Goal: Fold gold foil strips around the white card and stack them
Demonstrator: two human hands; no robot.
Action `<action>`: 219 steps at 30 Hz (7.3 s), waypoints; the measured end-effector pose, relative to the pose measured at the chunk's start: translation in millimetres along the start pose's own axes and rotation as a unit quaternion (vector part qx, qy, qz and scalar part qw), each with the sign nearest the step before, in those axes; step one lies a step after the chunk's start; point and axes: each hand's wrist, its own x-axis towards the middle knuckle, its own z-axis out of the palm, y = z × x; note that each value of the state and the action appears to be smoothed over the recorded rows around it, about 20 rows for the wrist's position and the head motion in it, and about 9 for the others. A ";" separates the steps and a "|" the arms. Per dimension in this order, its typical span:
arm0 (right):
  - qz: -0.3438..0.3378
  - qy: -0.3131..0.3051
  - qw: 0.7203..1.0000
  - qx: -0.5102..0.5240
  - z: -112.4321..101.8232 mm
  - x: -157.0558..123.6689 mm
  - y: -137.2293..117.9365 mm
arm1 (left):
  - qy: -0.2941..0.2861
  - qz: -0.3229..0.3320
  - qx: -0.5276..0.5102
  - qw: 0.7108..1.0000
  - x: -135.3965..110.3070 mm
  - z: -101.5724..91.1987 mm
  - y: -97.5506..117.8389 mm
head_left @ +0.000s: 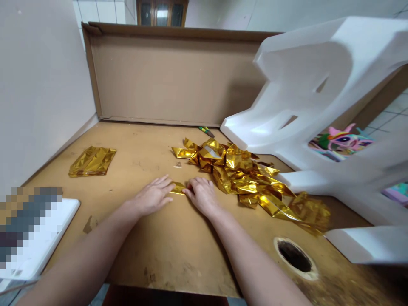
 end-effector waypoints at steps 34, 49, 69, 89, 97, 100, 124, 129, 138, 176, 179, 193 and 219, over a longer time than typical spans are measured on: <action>-0.088 -0.161 0.981 0.062 0.4 -19.9 -19.7 | -0.103 -0.064 -0.025 0.992 -11.6 7.3 12.9; -0.052 -0.159 0.985 0.027 -4.7 -22.6 -23.9 | -0.138 -0.075 -0.025 0.987 -12.1 -1.8 14.2; -0.119 -0.140 0.982 0.044 18.3 -12.6 -14.0 | -0.124 -0.101 0.005 0.987 -13.0 -11.3 8.2; -0.082 -0.186 0.978 0.035 1.5 -15.3 -15.7 | -0.087 -0.056 0.048 0.993 -11.9 1.2 5.6; -0.066 -0.183 0.981 0.018 -2.3 -16.5 -7.7 | -0.004 -0.056 0.079 0.995 -10.0 1.4 -8.0; -0.061 -0.171 0.983 0.000 -3.9 -17.4 -5.6 | 0.005 -0.059 0.073 0.996 -9.2 -1.4 -9.4; -0.031 -0.137 0.989 -0.051 -24.5 -13.1 -19.4 | -0.001 -0.109 0.039 0.993 -7.2 -6.5 -6.0; -0.034 -0.131 0.989 -0.063 -23.9 -11.1 -19.8 | -0.007 -0.099 0.062 0.993 -7.0 -6.3 -5.6; -0.043 -0.124 0.989 -0.065 -26.7 -10.0 -20.0 | -0.002 -0.097 0.072 0.993 -7.3 -5.2 -7.0; 0.089 -0.060 0.991 0.081 -12.0 -7.5 -20.2 | 0.080 -0.232 0.034 0.969 -8.4 -7.4 -3.0; 0.087 -0.037 0.989 0.117 -9.5 -7.1 -18.8 | 0.072 -0.262 0.020 0.962 -8.0 -6.9 -3.5; 0.095 -0.038 0.978 0.182 1.0 -4.0 -16.8 | 0.142 -0.316 -0.118 0.931 -5.1 5.6 -14.6; 0.112 -0.021 0.980 0.166 3.9 -4.8 -24.0 | 0.169 -0.338 -0.179 0.908 -1.5 7.3 -12.5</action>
